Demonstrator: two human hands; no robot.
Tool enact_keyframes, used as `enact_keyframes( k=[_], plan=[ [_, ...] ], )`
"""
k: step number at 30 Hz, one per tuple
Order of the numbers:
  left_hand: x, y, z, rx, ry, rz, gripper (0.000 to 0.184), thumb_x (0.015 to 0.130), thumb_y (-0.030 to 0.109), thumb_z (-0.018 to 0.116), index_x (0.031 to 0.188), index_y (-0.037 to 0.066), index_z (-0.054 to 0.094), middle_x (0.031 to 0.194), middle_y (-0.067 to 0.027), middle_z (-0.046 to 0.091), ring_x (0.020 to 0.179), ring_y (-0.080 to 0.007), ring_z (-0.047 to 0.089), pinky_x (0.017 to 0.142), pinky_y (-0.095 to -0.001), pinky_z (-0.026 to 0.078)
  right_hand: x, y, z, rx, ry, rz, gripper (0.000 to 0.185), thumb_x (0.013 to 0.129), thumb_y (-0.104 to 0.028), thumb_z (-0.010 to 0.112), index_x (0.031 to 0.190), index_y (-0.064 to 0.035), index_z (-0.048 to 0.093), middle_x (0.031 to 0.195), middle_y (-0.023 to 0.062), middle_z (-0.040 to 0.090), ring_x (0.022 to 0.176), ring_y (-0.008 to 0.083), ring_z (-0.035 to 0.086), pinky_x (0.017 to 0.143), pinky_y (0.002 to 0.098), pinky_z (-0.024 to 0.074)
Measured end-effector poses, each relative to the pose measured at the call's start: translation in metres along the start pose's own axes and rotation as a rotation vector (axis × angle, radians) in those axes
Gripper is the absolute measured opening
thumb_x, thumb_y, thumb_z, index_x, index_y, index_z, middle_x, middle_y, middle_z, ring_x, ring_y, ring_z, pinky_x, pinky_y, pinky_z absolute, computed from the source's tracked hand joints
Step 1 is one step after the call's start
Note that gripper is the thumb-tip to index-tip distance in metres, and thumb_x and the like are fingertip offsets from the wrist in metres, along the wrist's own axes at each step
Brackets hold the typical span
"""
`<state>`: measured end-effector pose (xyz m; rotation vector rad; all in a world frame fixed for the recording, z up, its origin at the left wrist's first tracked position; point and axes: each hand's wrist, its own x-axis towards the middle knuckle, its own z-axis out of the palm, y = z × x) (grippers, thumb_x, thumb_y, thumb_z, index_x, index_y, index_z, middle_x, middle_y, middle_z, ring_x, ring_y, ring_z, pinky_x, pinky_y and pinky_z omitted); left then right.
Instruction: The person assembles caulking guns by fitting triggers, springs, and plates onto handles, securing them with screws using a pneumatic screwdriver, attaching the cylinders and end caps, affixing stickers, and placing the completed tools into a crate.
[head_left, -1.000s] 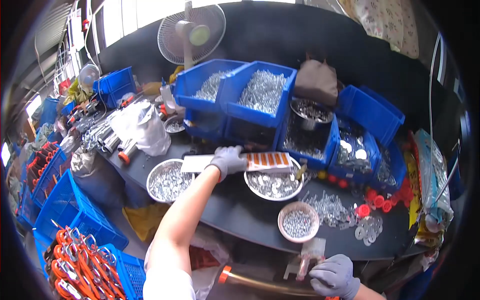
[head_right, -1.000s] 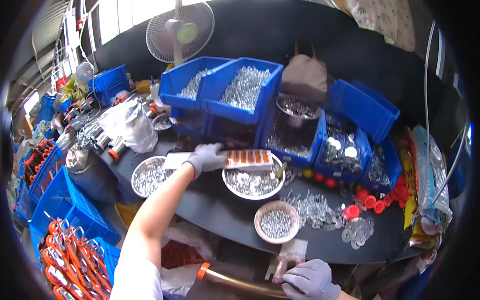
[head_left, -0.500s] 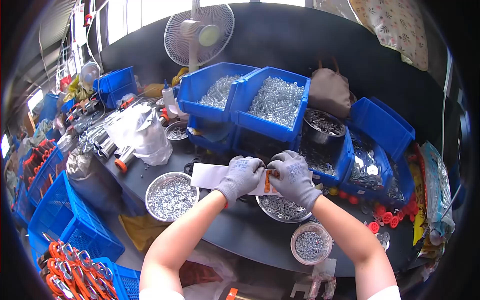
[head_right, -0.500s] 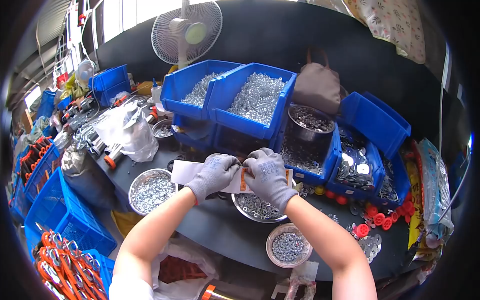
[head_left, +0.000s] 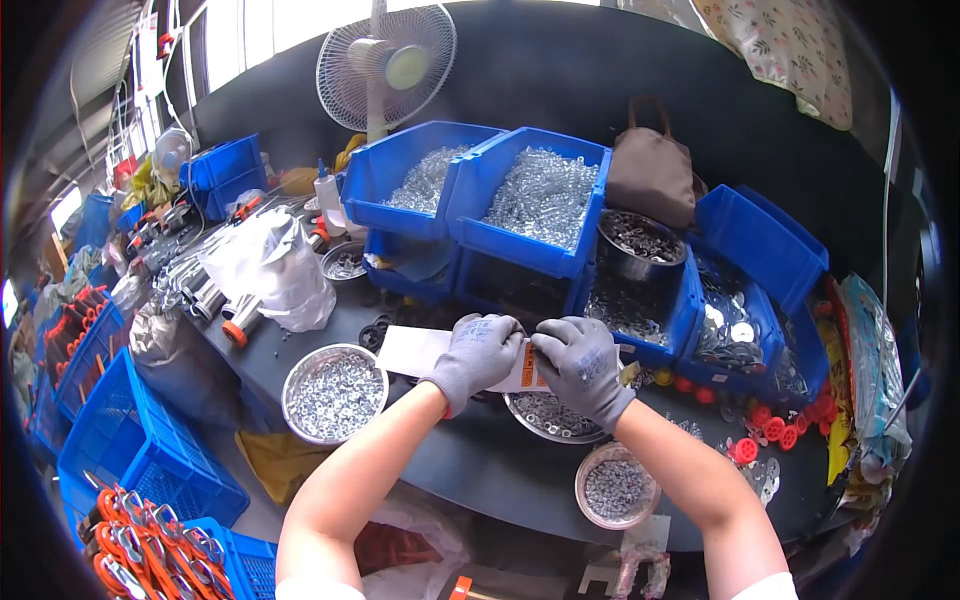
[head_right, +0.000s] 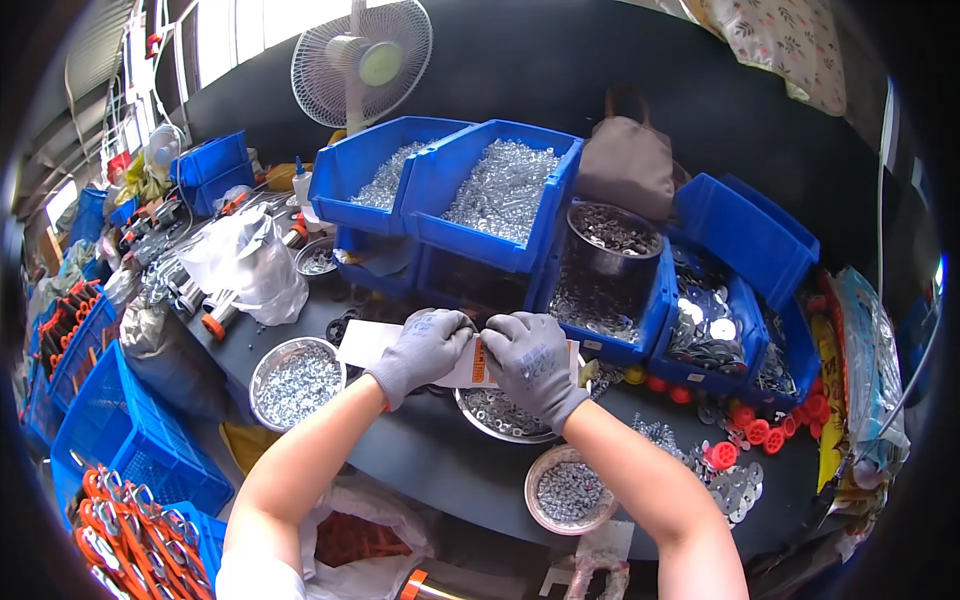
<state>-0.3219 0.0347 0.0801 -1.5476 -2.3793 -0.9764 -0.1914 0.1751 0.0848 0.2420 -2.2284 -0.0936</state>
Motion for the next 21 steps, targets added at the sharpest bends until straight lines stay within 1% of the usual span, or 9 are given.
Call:
enact_keyframes(
  k=[6,8,12,14,15,16,18,19,21],
  plan=[
    [0.0018,0.0012,0.0008,0.021,-0.003,-0.016,0.021,0.091,0.019,0.056,0.092,0.003,0.069,0.092,-0.0182,0.069,0.095,-0.0362,0.064,0.088,-0.0469,0.047,-0.001,0.0009,-0.0008,0.137,-0.034,0.064,0.019,0.072,-0.017,0.072,0.089,-0.011,0.066,0.101,0.005,0.066,0.095,0.0267,0.063,0.082,0.0412,0.0481],
    [0.0007,0.0037,-0.0016,0.016,-0.007,-0.017,0.021,0.091,0.019,0.056,0.092,0.003,0.069,0.093,-0.0182,0.069,0.095,-0.0361,0.064,0.088,-0.0468,0.047,-0.0013,0.0001,0.0004,0.185,-0.013,0.112,0.018,0.071,-0.016,0.072,0.088,-0.0106,0.067,0.102,0.0058,0.066,0.097,0.0273,0.063,0.082,0.0417,0.0479],
    [0.0003,0.0031,0.0002,0.017,0.017,-0.006,0.021,0.091,0.019,0.056,0.093,0.003,0.069,0.093,-0.0188,0.069,0.095,-0.0363,0.064,0.089,-0.0466,0.047,0.0056,-0.005,0.0009,0.153,0.058,0.191,0.018,0.071,-0.016,0.073,0.087,-0.0104,0.068,0.104,0.0054,0.066,0.099,0.0267,0.062,0.082,0.0421,0.0477],
    [-0.0003,0.0025,-0.001,0.009,-0.004,-0.006,0.022,0.091,0.019,0.056,0.093,0.002,0.069,0.092,-0.019,0.069,0.094,-0.0363,0.064,0.089,-0.0467,0.048,0.0055,-0.0013,0.0034,0.056,0.06,0.022,0.023,0.067,-0.014,0.075,0.089,-0.0103,0.069,0.102,0.0061,0.066,0.094,0.0269,0.063,0.081,0.0413,0.0494],
    [0.0003,0.0023,-0.0024,-0.004,-0.02,0.001,0.022,0.091,0.019,0.055,0.093,0.002,0.069,0.092,-0.0192,0.069,0.094,-0.0364,0.065,0.088,-0.0468,0.048,0.0058,-0.0013,0.0015,0.05,0.06,-0.001,0.02,0.067,-0.014,0.074,0.086,-0.0104,0.069,0.101,0.0054,0.066,0.094,0.0263,0.063,0.08,0.0412,0.0498],
    [0.0003,0.0018,-0.003,0.0,-0.016,0.003,0.022,0.091,0.019,0.055,0.093,0.002,0.069,0.092,-0.0192,0.069,0.094,-0.0364,0.065,0.088,-0.0468,0.048,0.0054,-0.0019,0.0025,0.05,0.064,-0.004,0.02,0.067,-0.014,0.074,0.086,-0.0104,0.069,0.101,0.0054,0.066,0.094,0.0263,0.063,0.08,0.0412,0.0498],
    [0.0002,0.0024,-0.0018,0.01,-0.037,-0.042,0.023,0.091,0.02,0.055,0.094,0.002,0.069,0.092,-0.0196,0.069,0.092,-0.0367,0.065,0.087,-0.0469,0.048,0.003,-0.0005,0.0054,0.032,0.058,-0.014,0.013,0.07,-0.017,0.073,0.081,-0.0116,0.069,0.102,0.0029,0.066,0.098,0.0249,0.062,0.081,0.0413,0.0479],
    [0.0004,0.0042,-0.0026,-0.025,-0.084,-0.096,0.025,0.092,0.022,0.053,0.094,0.003,0.069,0.094,-0.019,0.069,0.095,-0.0357,0.065,0.09,-0.0469,0.047,0.0039,-0.0003,0.0056,0.055,0.057,-0.016,0.011,0.069,-0.016,0.073,0.078,-0.0104,0.068,0.102,0.0039,0.067,0.097,0.0254,0.063,0.08,0.0417,0.048],
    [0.0004,0.0026,0.0002,0.017,-0.059,-0.094,0.025,0.092,0.022,0.053,0.095,0.004,0.069,0.095,-0.0184,0.069,0.097,-0.0352,0.064,0.092,-0.0468,0.046,0.0034,-0.0022,0.0012,0.054,0.052,-0.003,0.011,0.068,-0.015,0.072,0.077,-0.0095,0.067,0.102,0.0045,0.067,0.097,0.0255,0.063,0.08,0.0419,0.048]
  ],
)
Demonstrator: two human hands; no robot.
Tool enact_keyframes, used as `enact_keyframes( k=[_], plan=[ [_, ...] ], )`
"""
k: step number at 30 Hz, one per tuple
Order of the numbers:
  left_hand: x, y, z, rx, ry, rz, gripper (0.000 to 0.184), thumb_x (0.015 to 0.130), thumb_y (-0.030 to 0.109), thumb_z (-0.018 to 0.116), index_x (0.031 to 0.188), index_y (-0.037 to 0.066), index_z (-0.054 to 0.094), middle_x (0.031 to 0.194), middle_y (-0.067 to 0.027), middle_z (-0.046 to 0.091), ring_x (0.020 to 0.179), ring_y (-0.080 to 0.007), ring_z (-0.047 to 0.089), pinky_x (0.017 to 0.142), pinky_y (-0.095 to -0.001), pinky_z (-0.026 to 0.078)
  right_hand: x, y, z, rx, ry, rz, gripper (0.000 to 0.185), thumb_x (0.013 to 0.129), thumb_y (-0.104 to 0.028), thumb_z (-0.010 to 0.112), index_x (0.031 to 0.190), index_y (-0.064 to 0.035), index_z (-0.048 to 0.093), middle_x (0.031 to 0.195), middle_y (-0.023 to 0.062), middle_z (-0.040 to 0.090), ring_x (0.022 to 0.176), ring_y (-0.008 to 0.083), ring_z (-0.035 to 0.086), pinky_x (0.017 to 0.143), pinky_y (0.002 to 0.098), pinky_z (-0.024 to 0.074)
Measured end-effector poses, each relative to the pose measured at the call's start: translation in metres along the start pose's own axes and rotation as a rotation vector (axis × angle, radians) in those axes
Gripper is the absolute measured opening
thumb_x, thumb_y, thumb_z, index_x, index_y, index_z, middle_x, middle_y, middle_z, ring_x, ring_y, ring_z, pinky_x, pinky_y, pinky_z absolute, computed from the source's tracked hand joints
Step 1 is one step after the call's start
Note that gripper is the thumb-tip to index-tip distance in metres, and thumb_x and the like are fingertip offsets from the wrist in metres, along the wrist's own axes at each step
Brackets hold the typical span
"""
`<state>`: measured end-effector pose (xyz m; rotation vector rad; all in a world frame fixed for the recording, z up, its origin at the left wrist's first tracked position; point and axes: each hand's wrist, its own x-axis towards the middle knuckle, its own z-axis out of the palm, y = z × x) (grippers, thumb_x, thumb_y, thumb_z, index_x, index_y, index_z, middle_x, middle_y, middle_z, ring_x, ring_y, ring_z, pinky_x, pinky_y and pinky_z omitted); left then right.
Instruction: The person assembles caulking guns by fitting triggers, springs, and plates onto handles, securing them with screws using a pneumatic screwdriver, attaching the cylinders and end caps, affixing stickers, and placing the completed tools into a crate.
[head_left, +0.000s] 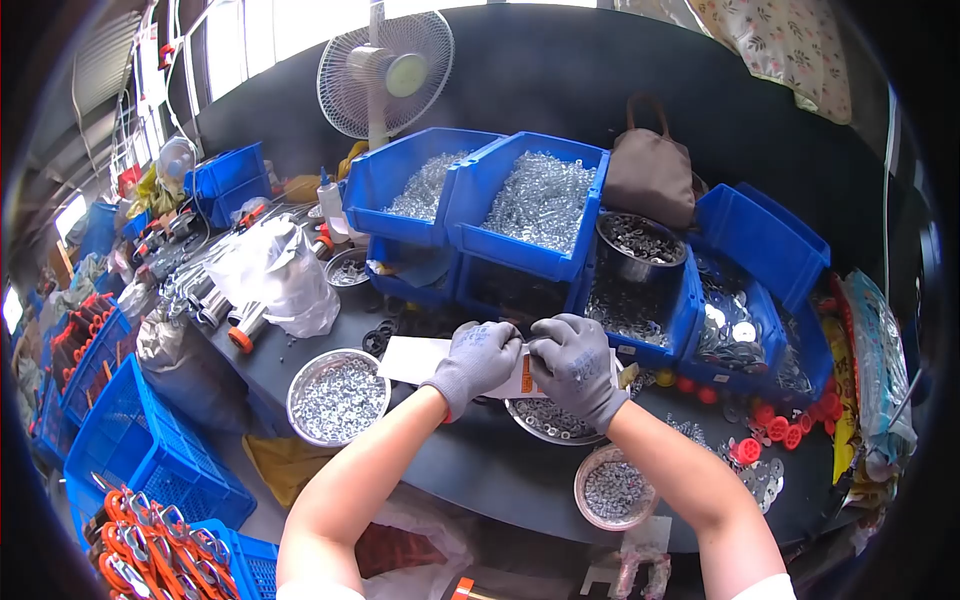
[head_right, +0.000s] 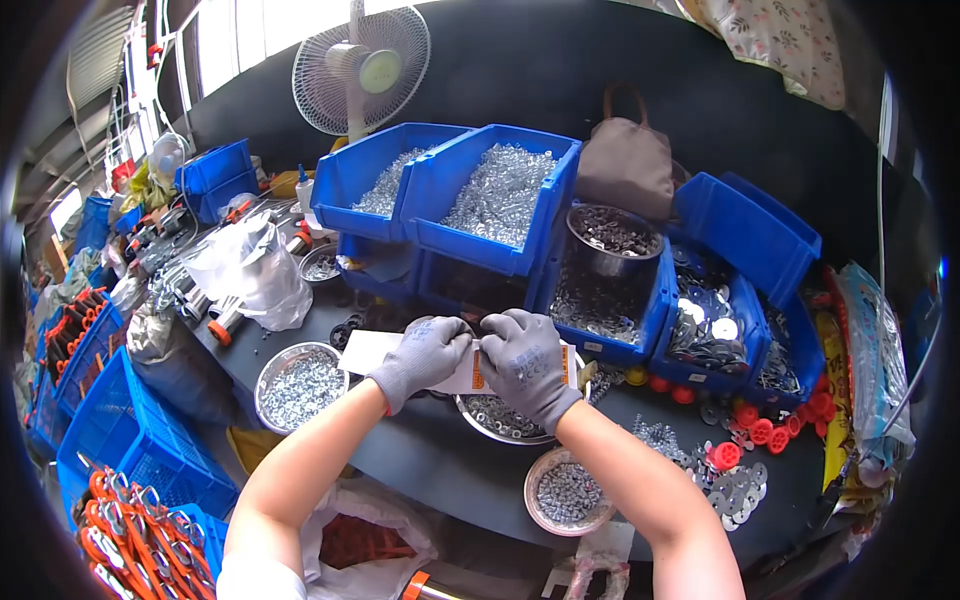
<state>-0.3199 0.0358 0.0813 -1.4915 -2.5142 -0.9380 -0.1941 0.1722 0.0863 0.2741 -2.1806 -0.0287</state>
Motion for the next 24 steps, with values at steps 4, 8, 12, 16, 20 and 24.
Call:
enact_keyframes(
  k=[4,8,12,16,20,24],
  plan=[
    [0.004,-0.005,0.002,0.087,0.012,-0.028,0.025,0.092,0.024,0.051,0.097,0.008,0.07,0.098,-0.0162,0.069,0.101,-0.033,0.063,0.095,-0.0456,0.043,-0.004,-0.01,-0.024,0.04,-0.001,0.042,0.012,0.065,-0.012,0.071,0.074,-0.0083,0.064,0.103,0.0063,0.067,0.099,0.0265,0.062,0.082,0.0424,0.0472],
    [0.006,-0.01,0.01,0.155,0.013,-0.026,0.024,0.091,0.023,0.053,0.1,0.01,0.07,0.098,-0.0142,0.069,0.1,-0.0315,0.063,0.095,-0.0446,0.042,-0.009,-0.029,-0.078,-0.026,0.028,0.048,0.016,0.062,-0.009,0.071,0.072,-0.0097,0.059,0.103,0.006,0.065,0.1,0.0274,0.061,0.082,0.0425,0.0456],
    [-0.022,0.017,-0.005,0.102,0.316,0.167,0.042,0.076,0.022,0.064,0.115,0.005,0.065,0.113,-0.0203,0.062,0.11,-0.0372,0.056,0.1,-0.0474,0.039,-0.019,-0.039,-0.131,-0.135,-0.041,0.081,0.02,0.062,-0.007,0.073,0.077,-0.0103,0.061,0.107,0.0083,0.065,0.106,0.0303,0.059,0.087,0.0446,0.0444],
    [-0.089,0.112,-0.039,0.031,0.267,0.525,0.046,0.069,0.022,0.073,0.112,0.009,0.062,0.12,-0.0145,0.056,0.119,-0.0365,0.048,0.107,-0.0525,0.033,-0.019,-0.064,-0.163,-0.218,-0.209,-0.01,0.02,0.063,-0.014,0.075,0.078,-0.0097,0.063,0.109,0.0056,0.064,0.111,0.028,0.057,0.09,0.0447,0.0442],
    [-0.141,0.137,-0.027,0.089,0.321,0.461,0.013,0.072,0.018,0.072,0.082,0.011,0.07,0.117,-0.0094,0.06,0.121,-0.0308,0.049,0.108,-0.0553,0.031,-0.02,-0.113,-0.201,-0.092,-0.15,0.029,0.034,0.068,-0.016,0.074,0.099,-0.0069,0.066,0.118,0.0102,0.06,0.113,0.0292,0.055,0.092,0.0438,0.044],
    [-0.219,0.145,-0.002,-0.98,-0.027,-0.061,0.015,0.09,0.013,0.068,0.102,0.009,0.075,0.133,-0.0162,0.055,0.126,-0.0278,0.049,0.106,-0.0378,0.036,-0.065,-0.159,-0.227,0.262,0.072,0.445,0.064,0.069,-0.018,0.08,0.125,0.0008,0.053,0.119,0.0178,0.059,0.105,0.0347,0.058,0.09,0.0439,0.0461]
  ],
)
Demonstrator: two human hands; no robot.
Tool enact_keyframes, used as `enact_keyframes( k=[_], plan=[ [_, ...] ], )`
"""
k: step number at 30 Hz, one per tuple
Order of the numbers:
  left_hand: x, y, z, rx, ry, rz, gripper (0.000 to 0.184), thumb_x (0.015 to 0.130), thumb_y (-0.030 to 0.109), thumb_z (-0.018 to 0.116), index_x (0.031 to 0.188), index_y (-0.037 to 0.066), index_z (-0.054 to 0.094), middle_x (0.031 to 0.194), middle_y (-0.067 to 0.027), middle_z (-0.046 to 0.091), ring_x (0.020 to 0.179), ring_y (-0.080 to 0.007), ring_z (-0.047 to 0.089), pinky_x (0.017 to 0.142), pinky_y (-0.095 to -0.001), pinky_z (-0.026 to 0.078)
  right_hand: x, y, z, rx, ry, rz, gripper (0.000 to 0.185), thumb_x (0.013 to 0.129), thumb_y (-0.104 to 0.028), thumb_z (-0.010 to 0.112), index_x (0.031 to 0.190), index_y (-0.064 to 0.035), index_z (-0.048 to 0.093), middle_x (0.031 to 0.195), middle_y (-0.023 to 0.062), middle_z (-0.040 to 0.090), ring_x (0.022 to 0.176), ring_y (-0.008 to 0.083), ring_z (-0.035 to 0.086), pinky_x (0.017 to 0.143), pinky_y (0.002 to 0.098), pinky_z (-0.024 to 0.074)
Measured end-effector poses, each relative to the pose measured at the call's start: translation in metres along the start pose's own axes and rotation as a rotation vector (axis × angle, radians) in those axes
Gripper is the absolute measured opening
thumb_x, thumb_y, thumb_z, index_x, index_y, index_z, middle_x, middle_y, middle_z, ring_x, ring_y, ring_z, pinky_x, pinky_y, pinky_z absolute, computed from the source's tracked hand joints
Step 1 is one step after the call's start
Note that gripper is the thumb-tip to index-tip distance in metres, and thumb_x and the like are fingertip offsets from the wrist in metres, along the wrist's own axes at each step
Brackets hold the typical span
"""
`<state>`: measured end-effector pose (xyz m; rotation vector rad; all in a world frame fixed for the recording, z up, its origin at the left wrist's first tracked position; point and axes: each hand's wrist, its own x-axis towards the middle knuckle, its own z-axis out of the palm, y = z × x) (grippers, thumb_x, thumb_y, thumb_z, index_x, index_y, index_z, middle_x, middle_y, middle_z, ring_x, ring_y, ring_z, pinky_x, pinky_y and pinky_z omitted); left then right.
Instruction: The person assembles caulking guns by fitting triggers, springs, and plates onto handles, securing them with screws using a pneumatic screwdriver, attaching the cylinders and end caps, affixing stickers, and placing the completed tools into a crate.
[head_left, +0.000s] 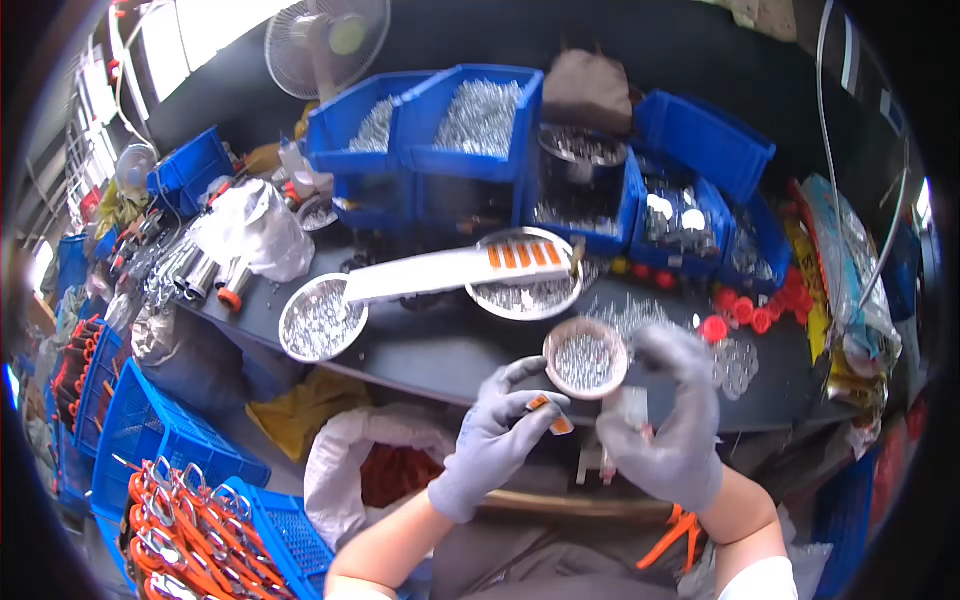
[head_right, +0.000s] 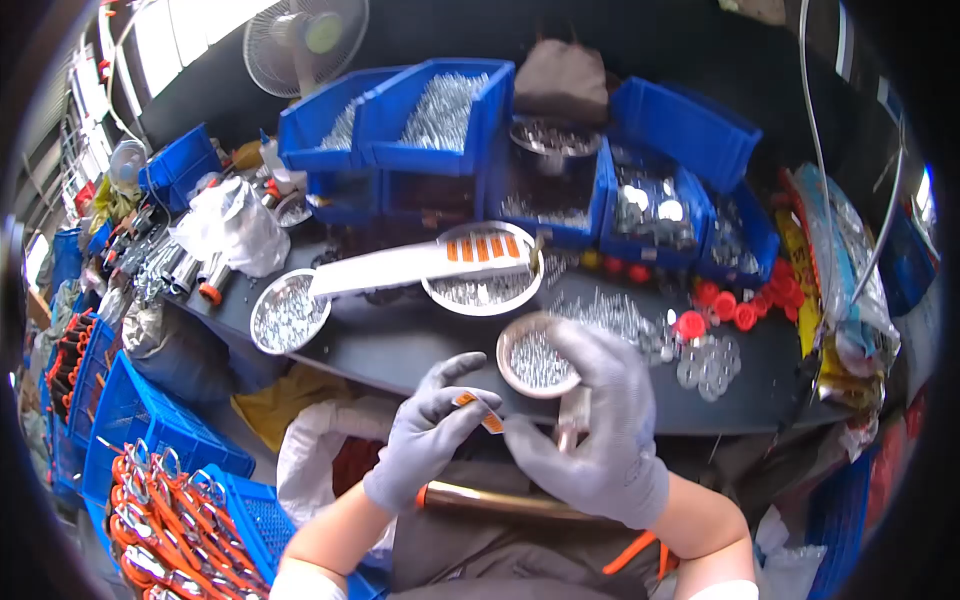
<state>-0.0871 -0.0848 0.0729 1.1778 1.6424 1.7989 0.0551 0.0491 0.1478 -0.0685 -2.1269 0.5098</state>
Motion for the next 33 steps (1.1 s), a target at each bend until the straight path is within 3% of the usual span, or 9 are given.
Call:
enact_keyframes(
  k=[4,7,9,11,13,15,17,20,33],
  plan=[
    [-0.07,-0.007,0.025,-0.567,-0.037,-0.335,0.029,0.098,0.005,0.052,0.124,0.001,0.064,0.148,-0.0105,0.042,0.136,-0.0193,0.039,0.111,-0.0329,0.031,-0.07,-0.019,0.003,0.194,-0.347,0.506,0.048,0.072,-0.017,0.08,0.113,0.001,0.062,0.107,0.0149,0.065,0.095,0.0271,0.064,0.084,0.0358,0.0501],
    [-0.105,-0.014,0.04,-0.668,-0.031,-0.423,0.034,0.097,0.002,0.05,0.129,0.002,0.061,0.149,-0.0116,0.041,0.138,-0.0215,0.038,0.113,-0.0341,0.029,-0.105,-0.025,0.002,0.523,-0.403,0.947,0.019,0.084,-0.013,0.072,0.095,0.0018,0.068,0.082,0.0056,0.065,0.071,0.007,0.058,0.065,0.0239,0.0464],
    [-0.116,-0.011,0.038,-0.462,-0.098,-0.405,0.039,0.093,0.001,0.055,0.132,0.002,0.058,0.148,-0.0149,0.041,0.137,-0.0256,0.04,0.113,-0.0367,0.031,-0.121,-0.029,-0.004,0.553,-0.408,1.045,0.016,0.086,-0.013,0.071,0.092,0.0007,0.069,0.078,0.002,0.062,0.063,0.0057,0.055,0.058,0.0243,0.0433],
    [-0.125,-0.018,0.03,0.34,-0.164,-0.112,0.045,0.086,0.005,0.064,0.131,0.001,0.058,0.144,-0.0189,0.043,0.134,-0.0319,0.042,0.11,-0.0408,0.034,-0.141,-0.019,-0.012,0.506,-0.438,0.933,0.015,0.087,-0.014,0.07,0.088,0.0007,0.068,0.076,0.0019,0.059,0.058,0.0063,0.052,0.054,0.0254,0.0417],
    [-0.13,-0.027,0.018,0.67,0.131,0.042,0.056,0.075,0.009,0.071,0.128,0.001,0.055,0.138,-0.0235,0.044,0.127,-0.0397,0.045,0.106,-0.0459,0.038,-0.151,-0.013,-0.025,0.468,-0.421,1.079,0.013,0.086,-0.013,0.069,0.085,0.0002,0.067,0.077,0.0044,0.06,0.063,0.0108,0.055,0.059,0.0276,0.0437],
    [-0.14,-0.043,-0.002,0.788,0.304,0.045,0.054,0.076,0.007,0.069,0.128,0.002,0.056,0.138,-0.0238,0.044,0.125,-0.0397,0.046,0.105,-0.0459,0.039,-0.172,0.009,-0.03,0.339,-0.436,0.836,0.01,0.081,-0.011,0.067,0.084,-0.0017,0.067,0.086,0.0095,0.063,0.088,0.0231,0.058,0.078,0.0351,0.0462],
    [-0.151,-0.059,-0.011,0.825,0.346,0.014,0.053,0.076,0.005,0.069,0.128,0.003,0.056,0.138,-0.0231,0.044,0.124,-0.0388,0.047,0.105,-0.0452,0.039,-0.187,0.017,-0.03,0.18,-0.616,0.917,0.009,0.085,-0.011,0.065,0.084,-0.0021,0.066,0.106,0.0115,0.064,0.104,0.0206,0.054,0.09,0.0335,0.0435],
    [-0.163,-0.075,-0.001,0.851,0.193,0.092,0.05,0.074,0.006,0.069,0.123,0.006,0.059,0.136,-0.0216,0.045,0.124,-0.0398,0.045,0.105,-0.0475,0.037,-0.206,0.029,-0.006,0.113,-0.568,0.693,0.013,0.082,-0.017,0.066,0.081,-0.0037,0.067,0.102,0.015,0.067,0.098,0.0323,0.06,0.087,0.0416,0.0461],
    [-0.156,-0.105,0.044,0.913,-0.233,0.268,0.045,0.07,0.026,0.075,0.114,0.02,0.068,0.135,-0.0183,0.045,0.125,-0.0389,0.041,0.107,-0.0543,0.032,-0.207,0.036,0.01,0.079,-0.577,0.745,0.012,0.08,-0.015,0.066,0.076,-0.0039,0.066,0.101,0.0139,0.069,0.099,0.0317,0.062,0.089,0.0447,0.0457]
  ],
)
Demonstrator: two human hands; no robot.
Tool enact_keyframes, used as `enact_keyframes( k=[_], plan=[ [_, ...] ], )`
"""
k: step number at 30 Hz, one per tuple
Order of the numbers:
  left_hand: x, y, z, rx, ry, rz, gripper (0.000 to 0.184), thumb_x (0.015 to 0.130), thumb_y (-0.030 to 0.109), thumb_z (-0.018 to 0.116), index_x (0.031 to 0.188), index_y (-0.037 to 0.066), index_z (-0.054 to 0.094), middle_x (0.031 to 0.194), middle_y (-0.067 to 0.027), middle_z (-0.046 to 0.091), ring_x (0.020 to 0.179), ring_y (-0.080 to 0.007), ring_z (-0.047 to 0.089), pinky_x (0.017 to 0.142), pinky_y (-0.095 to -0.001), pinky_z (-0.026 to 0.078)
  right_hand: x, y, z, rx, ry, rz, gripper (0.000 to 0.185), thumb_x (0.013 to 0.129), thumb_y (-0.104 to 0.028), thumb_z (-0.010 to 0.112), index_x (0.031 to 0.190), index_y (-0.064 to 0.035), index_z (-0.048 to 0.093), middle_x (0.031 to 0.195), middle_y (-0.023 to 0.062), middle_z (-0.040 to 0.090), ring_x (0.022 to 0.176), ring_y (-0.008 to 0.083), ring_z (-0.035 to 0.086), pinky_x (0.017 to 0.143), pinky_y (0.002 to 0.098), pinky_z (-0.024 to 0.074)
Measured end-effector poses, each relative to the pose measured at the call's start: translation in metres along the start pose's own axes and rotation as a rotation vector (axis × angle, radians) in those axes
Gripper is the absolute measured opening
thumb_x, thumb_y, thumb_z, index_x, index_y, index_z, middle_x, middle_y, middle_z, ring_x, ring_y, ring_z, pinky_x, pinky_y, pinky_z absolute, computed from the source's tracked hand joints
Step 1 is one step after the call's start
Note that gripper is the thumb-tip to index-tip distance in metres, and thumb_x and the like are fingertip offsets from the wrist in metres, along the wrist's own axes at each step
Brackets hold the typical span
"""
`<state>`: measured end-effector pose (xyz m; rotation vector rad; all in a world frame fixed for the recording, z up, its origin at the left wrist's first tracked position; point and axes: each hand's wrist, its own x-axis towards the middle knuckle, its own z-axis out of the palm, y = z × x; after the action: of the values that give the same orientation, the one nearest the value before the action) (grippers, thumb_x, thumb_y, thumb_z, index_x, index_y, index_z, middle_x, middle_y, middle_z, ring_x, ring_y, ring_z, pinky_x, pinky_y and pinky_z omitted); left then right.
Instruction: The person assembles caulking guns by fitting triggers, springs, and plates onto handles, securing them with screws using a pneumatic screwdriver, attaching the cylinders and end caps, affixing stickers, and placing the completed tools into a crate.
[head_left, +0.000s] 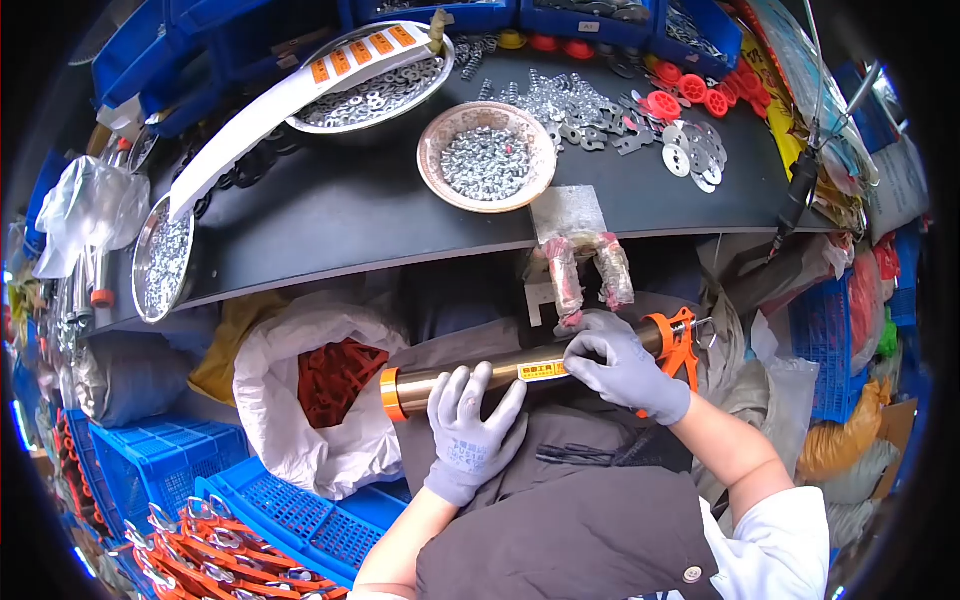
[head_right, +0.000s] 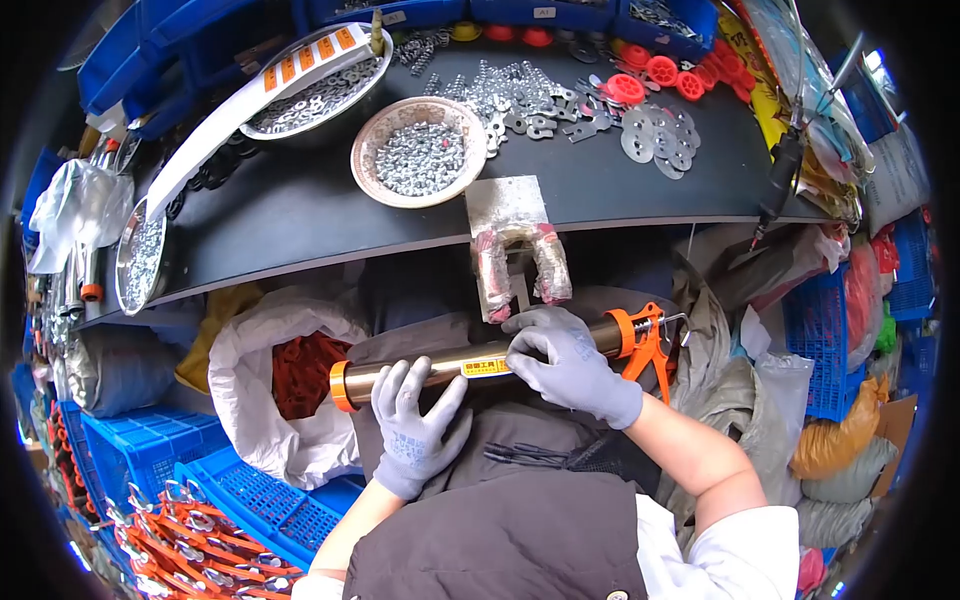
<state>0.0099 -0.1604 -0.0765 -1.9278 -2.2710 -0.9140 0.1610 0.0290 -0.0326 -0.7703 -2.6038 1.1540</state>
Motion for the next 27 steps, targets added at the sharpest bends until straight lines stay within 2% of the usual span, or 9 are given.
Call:
enact_keyframes(
  k=[7,9,16,22,25,27],
  plan=[
    [0.011,-0.003,0.006,0.095,-0.106,0.047,0.054,0.07,0.032,0.073,0.123,0.026,0.064,0.136,-0.0156,0.047,0.125,-0.0374,0.042,0.107,-0.0551,0.03,-0.001,0.003,0.002,-0.031,0.024,0.009,0.013,0.078,-0.017,0.068,0.074,-0.0043,0.066,0.099,0.0151,0.069,0.097,0.0326,0.063,0.087,0.0456,0.0459],
    [0.01,-0.004,0.006,0.097,-0.125,0.042,0.055,0.071,0.031,0.073,0.124,0.027,0.063,0.135,-0.0151,0.048,0.124,-0.0371,0.043,0.107,-0.0552,0.03,-0.005,0.006,0.004,-0.129,0.086,-0.03,0.017,0.076,-0.021,0.07,0.072,-0.0049,0.066,0.103,0.0154,0.068,0.097,0.0339,0.061,0.087,0.045,0.0457],
    [0.01,-0.005,0.01,0.104,-0.144,0.06,0.053,0.072,0.029,0.072,0.125,0.027,0.063,0.134,-0.0146,0.049,0.123,-0.0371,0.045,0.107,-0.0553,0.03,-0.004,-0.008,0.002,-0.246,0.105,0.052,0.022,0.073,-0.025,0.072,0.068,-0.0051,0.064,0.11,0.0157,0.065,0.101,0.0343,0.058,0.087,0.0453,0.0444],
    [0.012,-0.003,0.009,0.108,-0.153,0.065,0.053,0.073,0.028,0.072,0.125,0.027,0.063,0.134,-0.0147,0.049,0.123,-0.0373,0.045,0.107,-0.0554,0.031,-0.003,-0.012,0.0,-0.319,0.115,0.027,0.023,0.072,-0.026,0.073,0.067,-0.0058,0.064,0.1,0.0133,0.063,0.097,0.033,0.057,0.084,0.0454,0.0435],
    [0.015,-0.001,0.007,0.131,-0.152,0.066,0.05,0.076,0.027,0.069,0.125,0.029,0.064,0.133,-0.0128,0.051,0.121,-0.035,0.047,0.103,-0.053,0.036,-0.003,-0.013,-0.005,-0.398,0.115,0.016,0.025,0.072,-0.03,0.073,0.066,-0.0066,0.064,0.093,0.012,0.061,0.093,0.0314,0.057,0.082,0.0448,0.0426],
    [0.015,-0.001,0.008,0.086,-0.164,0.067,0.053,0.072,0.026,0.073,0.124,0.025,0.063,0.134,-0.0156,0.049,0.123,-0.0384,0.044,0.107,-0.0568,0.03,-0.002,-0.016,-0.013,-0.49,0.045,0.037,0.028,0.071,-0.033,0.074,0.065,-0.0076,0.064,0.087,0.011,0.058,0.09,0.0302,0.056,0.08,0.0446,0.0417]
  ],
)
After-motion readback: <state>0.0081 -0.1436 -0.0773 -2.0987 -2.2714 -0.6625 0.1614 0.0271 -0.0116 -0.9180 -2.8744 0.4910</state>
